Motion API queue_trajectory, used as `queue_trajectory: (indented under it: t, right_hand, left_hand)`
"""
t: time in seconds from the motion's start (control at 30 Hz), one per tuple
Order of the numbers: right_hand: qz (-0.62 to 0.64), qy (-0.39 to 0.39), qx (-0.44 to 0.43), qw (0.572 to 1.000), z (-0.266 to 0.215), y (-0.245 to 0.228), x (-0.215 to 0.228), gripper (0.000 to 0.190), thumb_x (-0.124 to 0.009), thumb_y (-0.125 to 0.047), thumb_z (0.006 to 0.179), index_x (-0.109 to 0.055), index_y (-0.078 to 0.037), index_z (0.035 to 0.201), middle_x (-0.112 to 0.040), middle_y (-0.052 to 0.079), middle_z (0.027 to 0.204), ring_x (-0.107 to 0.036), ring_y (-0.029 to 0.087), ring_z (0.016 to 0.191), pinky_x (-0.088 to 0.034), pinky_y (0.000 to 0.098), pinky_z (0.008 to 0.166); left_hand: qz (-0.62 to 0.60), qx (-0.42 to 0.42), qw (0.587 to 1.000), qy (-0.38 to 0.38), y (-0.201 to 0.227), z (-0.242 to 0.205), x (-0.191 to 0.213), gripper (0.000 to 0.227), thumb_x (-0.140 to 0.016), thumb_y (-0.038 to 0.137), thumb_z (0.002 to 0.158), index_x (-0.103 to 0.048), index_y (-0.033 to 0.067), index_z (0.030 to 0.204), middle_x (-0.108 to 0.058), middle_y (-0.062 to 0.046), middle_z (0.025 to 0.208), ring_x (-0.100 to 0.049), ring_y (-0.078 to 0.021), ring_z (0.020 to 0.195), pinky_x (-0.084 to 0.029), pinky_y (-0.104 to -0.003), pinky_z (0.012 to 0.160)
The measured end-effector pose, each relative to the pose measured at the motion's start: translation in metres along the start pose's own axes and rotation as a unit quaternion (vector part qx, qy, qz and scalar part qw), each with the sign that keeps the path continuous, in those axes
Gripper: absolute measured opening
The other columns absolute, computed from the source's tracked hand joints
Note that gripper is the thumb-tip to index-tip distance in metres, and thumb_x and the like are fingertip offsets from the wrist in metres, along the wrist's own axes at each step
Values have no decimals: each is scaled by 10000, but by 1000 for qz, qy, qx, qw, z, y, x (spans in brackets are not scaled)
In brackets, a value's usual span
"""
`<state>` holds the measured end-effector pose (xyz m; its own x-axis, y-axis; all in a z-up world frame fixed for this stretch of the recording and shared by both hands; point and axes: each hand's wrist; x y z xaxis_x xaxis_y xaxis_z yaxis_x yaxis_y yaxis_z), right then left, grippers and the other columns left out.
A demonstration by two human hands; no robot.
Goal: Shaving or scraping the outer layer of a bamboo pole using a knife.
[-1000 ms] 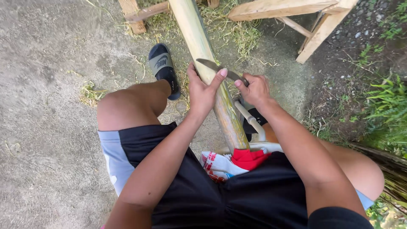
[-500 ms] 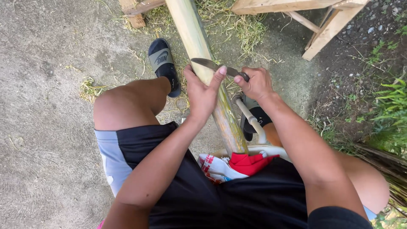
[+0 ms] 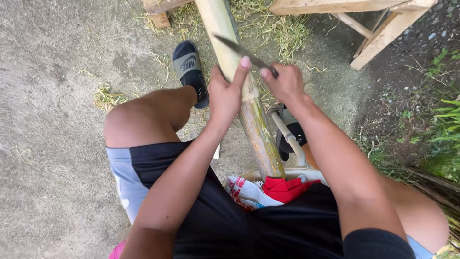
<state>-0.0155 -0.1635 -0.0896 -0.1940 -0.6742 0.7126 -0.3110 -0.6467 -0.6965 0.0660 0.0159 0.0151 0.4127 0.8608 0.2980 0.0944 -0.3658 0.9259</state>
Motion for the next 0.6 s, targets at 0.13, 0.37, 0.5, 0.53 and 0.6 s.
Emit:
queue_trajectory:
  t: [0.13,0.37,0.5,0.53,0.6]
  right_hand:
    - [7,16,13,1000,35,-30,2,726,-504,-699,1016,-612,-44,721,-530,102,555,-556,285,505,-444,443,543]
    - [63,-55,-21,996,-28,-6,31,572,-560,-575,1046,-666,-59,824,-552,79,593,-563,237,535,-441,421,549]
    - [94,-58,-4,994,-50,-26,44,524,-576,-555,1013,-667,-50,906,-565,73,596,-578,231,534,-447,415,524]
    - [100,-59,25,993,-52,-27,45,520,-583,-563,1011,-667,-54,947,-584,64,626,-597,228,554,-456,408,530]
    - [107,-60,55,991,-49,-28,45,520,-591,-570,1010,-668,-57,987,-603,55,656,-615,225,573,-465,401,536]
  left_hand:
    - [-38,84,996,-13,-8,2,-2,713,-681,578,922,-570,-77,1180,-761,-185,1010,-754,-226,905,-602,-334,817]
    - [-98,-32,992,-75,-37,-8,9,837,-495,625,1044,-387,-86,1473,-626,-218,1309,-631,-248,1198,-509,-360,1046]
    - [-129,-114,980,-100,-45,-5,10,983,-537,635,1064,-144,-96,1590,-459,-249,1483,-502,-304,1382,-429,-397,1165]
    - [-131,-115,978,-111,-46,-6,11,1015,-549,641,1040,-118,-87,1600,-487,-235,1444,-522,-304,1353,-442,-394,1154]
    - [-132,-117,977,-122,-44,-5,13,1049,-561,648,1016,-92,-79,1611,-515,-220,1405,-543,-303,1325,-454,-390,1143]
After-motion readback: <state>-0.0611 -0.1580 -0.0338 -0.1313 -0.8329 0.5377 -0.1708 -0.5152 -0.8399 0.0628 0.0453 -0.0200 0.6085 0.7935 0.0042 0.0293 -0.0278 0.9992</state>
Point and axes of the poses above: each hand's wrist, its own z-axis towards the middle knuckle, its own x-axis out of the back of the hand, y = z × x
